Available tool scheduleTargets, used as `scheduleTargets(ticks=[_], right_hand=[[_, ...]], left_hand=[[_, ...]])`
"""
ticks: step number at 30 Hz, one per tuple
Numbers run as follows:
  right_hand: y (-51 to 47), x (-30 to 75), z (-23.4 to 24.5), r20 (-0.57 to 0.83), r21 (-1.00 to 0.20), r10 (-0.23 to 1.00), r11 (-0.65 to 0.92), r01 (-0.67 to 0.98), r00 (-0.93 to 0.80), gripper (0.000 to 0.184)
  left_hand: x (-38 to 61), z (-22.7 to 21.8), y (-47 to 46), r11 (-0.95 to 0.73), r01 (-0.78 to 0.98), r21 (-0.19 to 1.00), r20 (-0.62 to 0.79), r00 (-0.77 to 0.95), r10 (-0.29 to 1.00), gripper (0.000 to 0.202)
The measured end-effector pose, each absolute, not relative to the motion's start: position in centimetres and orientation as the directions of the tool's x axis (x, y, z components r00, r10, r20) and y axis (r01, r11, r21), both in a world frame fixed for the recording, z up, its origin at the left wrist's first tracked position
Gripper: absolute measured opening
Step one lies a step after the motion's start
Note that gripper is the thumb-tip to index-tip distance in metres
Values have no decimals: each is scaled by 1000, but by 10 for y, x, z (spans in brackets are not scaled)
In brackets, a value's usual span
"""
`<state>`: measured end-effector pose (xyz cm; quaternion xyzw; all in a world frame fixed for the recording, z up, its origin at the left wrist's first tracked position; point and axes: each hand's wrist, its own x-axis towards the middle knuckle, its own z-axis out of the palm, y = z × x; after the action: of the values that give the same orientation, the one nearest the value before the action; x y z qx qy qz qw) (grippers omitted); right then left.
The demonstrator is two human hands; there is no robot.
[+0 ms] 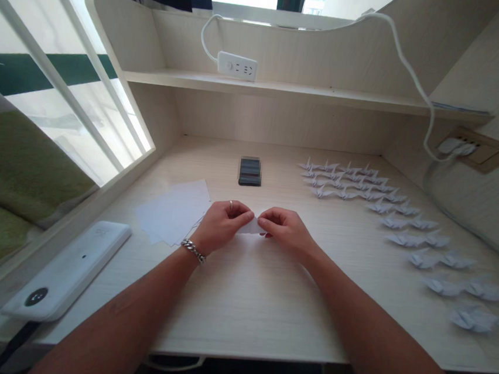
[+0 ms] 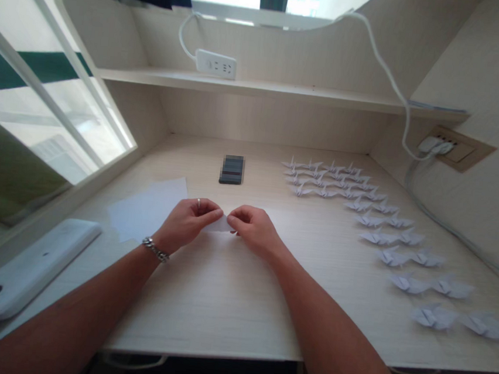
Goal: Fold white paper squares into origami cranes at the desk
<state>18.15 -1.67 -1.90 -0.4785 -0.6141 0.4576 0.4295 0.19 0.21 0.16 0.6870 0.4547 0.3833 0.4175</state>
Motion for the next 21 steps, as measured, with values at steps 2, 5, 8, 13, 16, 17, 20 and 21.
scheduleTargets(ticks=[2, 5, 8, 13, 16, 17, 20, 21], right_hand=[[-17, 180, -19, 118, -953, 980, 157, 260, -161, 17], [-17, 179, -18, 138, -929, 979, 180, 323, -149, 14], [-17, 178, -17, 45, -976, 986, 78, 201, -163, 11], [-18, 181, -14, -39, -998, 974, -29, 48, -222, 8], [-18, 186, -12, -42, -999, 974, -41, 9, -221, 9], [-18, 187, -12, -42, -999, 978, -43, 3, -206, 9], [-16, 190, -13, -32, -999, 991, -29, 26, -133, 12], [-15, 190, -14, -17, -999, 994, -11, 51, -112, 13]], left_hand=[[5, 1, 0, -266, 357, 896, 154, 311, 938, 21], [8, 2, -1, -246, 366, 897, 129, 316, 940, 21], [6, 3, 2, -177, 310, 934, 90, 274, 958, 23], [-7, 3, 11, -77, 160, 984, 55, 136, 989, 26], [-16, 1, 17, -55, 44, 997, 54, 36, 998, 29], [-19, 1, 18, -65, 26, 998, 64, 16, 998, 29], [-19, 1, 19, -80, 51, 995, 79, 22, 997, 29], [-18, 1, 18, -86, 78, 993, 83, 43, 996, 28]])
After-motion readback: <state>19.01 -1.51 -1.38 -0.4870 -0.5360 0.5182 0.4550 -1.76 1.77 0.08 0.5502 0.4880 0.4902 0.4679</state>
